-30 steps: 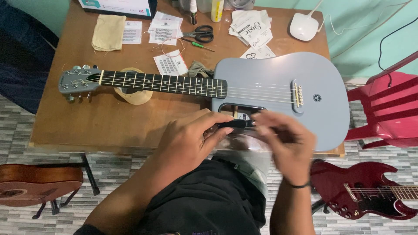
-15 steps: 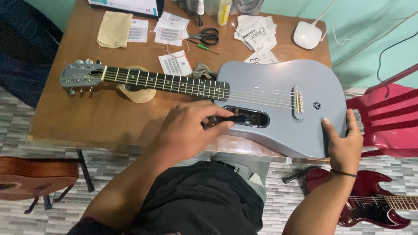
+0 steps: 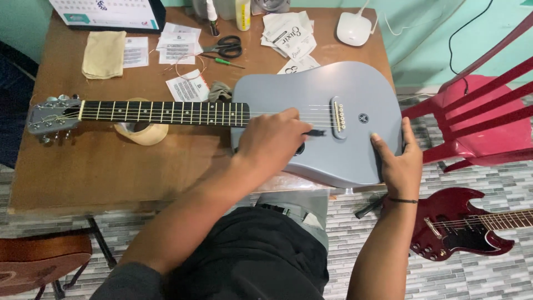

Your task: Removing old strings from an acoustic guitar using a manual string winder and hands.

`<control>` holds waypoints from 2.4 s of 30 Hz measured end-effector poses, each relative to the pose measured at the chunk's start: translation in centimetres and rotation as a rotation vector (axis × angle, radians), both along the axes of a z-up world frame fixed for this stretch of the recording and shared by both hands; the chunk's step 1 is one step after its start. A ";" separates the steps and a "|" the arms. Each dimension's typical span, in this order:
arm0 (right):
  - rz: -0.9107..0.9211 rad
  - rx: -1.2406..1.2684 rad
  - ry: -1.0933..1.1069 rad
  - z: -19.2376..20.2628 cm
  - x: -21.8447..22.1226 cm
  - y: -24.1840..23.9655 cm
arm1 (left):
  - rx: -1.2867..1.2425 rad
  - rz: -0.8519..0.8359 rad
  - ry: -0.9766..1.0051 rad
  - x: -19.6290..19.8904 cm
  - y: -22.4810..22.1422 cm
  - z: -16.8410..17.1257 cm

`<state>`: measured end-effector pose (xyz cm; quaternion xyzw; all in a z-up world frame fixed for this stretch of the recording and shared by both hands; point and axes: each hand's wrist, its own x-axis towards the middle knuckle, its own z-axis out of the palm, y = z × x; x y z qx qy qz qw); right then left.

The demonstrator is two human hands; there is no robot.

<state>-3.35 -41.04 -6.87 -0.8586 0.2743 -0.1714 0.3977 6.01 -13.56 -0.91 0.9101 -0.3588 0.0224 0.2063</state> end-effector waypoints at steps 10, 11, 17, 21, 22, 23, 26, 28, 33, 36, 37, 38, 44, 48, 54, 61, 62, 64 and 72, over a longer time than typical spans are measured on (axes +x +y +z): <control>-0.010 0.086 0.014 0.6 -0.1 0.4 | -0.010 -0.008 -0.009 -0.3 -4.5 -0.4; -0.011 0.099 0.001 0.8 -0.1 0.6 | -0.012 -0.011 -0.010 -0.2 -4.6 -0.5; -0.017 0.119 0.004 1.5 -0.3 1.0 | 0.069 0.001 -0.086 0.5 -5.8 -1.2; -0.006 0.142 0.012 2.3 -0.3 1.5 | 0.122 -0.021 -0.140 0.9 -6.2 -1.2; -0.007 0.146 0.013 2.5 -0.3 1.5 | 0.125 -0.022 -0.140 0.8 -6.5 -1.0; -0.007 0.132 0.028 2.7 -0.3 1.6 | 0.153 -0.029 -0.164 0.8 -6.8 -0.8; 0.000 0.117 0.053 3.4 -0.1 1.8 | 0.186 -0.040 -0.197 1.2 -7.5 -0.9; 0.004 0.116 0.064 3.7 0.0 1.9 | 0.191 -0.046 -0.203 1.2 -7.6 -0.9; 0.020 0.086 0.068 3.6 -0.1 1.6 | 0.177 -0.068 -0.161 0.4 -6.9 -0.6; 0.017 0.102 0.062 2.9 -0.1 1.3 | 0.162 -0.057 -0.131 0.0 -6.6 -1.0; 0.020 0.101 0.063 2.7 -0.1 1.2 | 0.162 -0.055 -0.130 -0.3 -6.4 -1.0; 0.020 0.104 0.058 2.5 0.0 1.1 | 0.142 -0.052 -0.128 -0.4 -6.3 -0.9; 0.008 0.124 0.037 3.3 -0.2 1.8 | 0.063 -0.023 -0.123 -1.9 -5.6 -0.3; 0.013 0.138 0.031 3.3 -0.2 1.9 | 0.045 0.023 -0.166 -3.2 -5.4 -0.9; 0.006 0.148 0.030 3.4 -0.1 1.9 | 0.039 0.045 -0.212 -3.7 -5.2 -2.4; -0.021 0.186 0.035 3.0 -0.1 1.7 | 0.034 0.078 -0.161 -3.3 -4.9 -3.7; -0.020 0.188 0.035 2.9 -0.1 1.7 | 0.030 0.092 -0.139 -3.3 -4.7 -3.3; -0.021 0.188 0.035 2.8 -0.1 1.6 | 0.024 0.104 -0.117 -3.0 -4.7 -2.9; -0.025 0.194 0.025 2.7 -0.1 1.6 | 0.157 -0.011 -0.277 0.0 -7.5 -4.2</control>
